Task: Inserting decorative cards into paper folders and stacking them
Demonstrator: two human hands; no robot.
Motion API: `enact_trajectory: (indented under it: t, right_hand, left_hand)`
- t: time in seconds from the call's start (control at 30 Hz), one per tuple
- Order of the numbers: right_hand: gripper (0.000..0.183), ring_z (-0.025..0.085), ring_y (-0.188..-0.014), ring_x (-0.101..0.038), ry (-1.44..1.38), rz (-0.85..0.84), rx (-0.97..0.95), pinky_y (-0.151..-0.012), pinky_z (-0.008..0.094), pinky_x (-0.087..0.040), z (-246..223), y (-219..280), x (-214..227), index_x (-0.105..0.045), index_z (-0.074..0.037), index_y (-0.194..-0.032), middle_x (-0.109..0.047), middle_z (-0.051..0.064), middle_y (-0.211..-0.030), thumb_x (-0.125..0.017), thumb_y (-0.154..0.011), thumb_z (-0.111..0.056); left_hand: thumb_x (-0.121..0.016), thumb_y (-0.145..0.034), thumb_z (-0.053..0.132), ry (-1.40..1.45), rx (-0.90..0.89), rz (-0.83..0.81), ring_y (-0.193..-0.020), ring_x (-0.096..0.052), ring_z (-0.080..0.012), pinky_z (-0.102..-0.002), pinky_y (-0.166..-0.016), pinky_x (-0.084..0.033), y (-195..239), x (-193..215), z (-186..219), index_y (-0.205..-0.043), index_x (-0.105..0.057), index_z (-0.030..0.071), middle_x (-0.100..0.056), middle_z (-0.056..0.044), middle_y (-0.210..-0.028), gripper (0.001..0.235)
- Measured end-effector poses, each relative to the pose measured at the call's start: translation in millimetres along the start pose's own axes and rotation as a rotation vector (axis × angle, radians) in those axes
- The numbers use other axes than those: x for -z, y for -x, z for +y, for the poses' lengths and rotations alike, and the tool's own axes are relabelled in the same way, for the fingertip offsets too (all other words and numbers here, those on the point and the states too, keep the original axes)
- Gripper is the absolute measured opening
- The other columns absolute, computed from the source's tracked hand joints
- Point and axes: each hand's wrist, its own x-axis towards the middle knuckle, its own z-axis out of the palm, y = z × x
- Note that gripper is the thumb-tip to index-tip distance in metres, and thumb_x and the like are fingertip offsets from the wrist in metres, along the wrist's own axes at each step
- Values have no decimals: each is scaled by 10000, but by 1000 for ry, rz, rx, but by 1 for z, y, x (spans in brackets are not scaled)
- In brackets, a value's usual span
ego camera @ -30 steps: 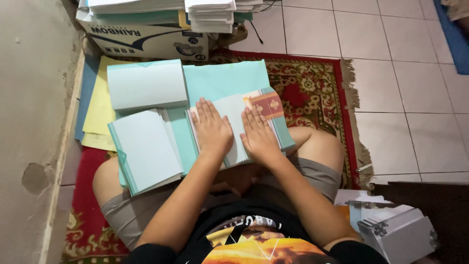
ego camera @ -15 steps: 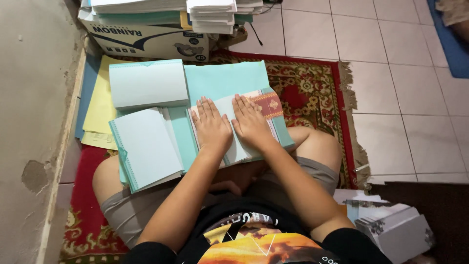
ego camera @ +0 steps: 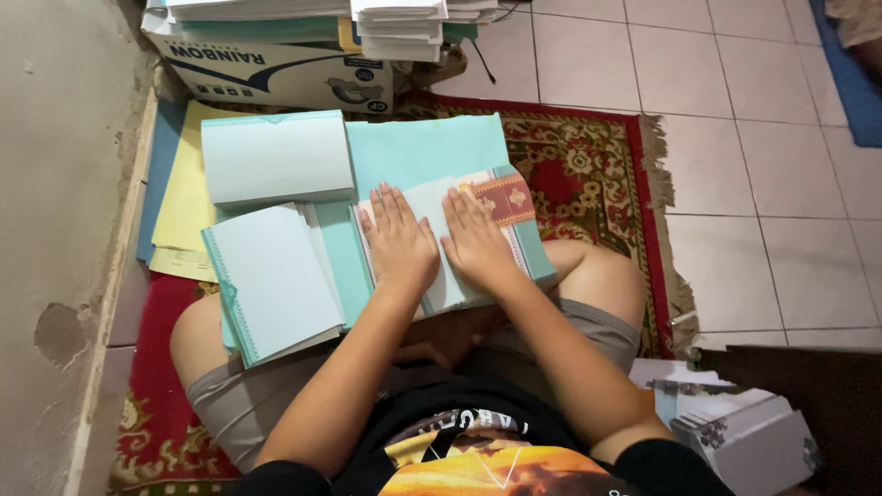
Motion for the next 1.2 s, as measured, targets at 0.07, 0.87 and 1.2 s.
enact_trajectory:
  t: [0.07,0.87,1.2]
  right_hand:
    - [680,326,-1516,-322,-4,17,1,-1224,484,-219,7,-26,-4,-317,-27,-1591,-331,190,-1644,-350,-1043,-429]
    - [687,318,-1487,-378,43,118,-35,-1226,471,-244,-4,-8,4,-397,-13,-1542,-410,193,-1595,-411,-1013,-451]
    - [661,333,-1490,-382,31,153,38,-1222,492,-256,-8,-20,3,-381,-13,-1552,-392,200,-1608,-385,-1016,-400]
  left_hand:
    - [-372,-1022,357,-1,6,4,-1539,-190,-432,-614,-1219,-65,-1,-1,0,-1558,-266,-91,-257,-303,-1631,706]
    - [-460,-986,337,-64,-76,114,-1495,-307,-444,-663,-1181,-139,-4,-9,-6,-1526,-372,-99,-380,-310,-1578,699]
    - [-444,-989,326,-31,-55,99,-1514,-268,-444,-657,-1192,-99,-2,-11,-4,-1549,-337,-98,-345,-305,-1602,711]
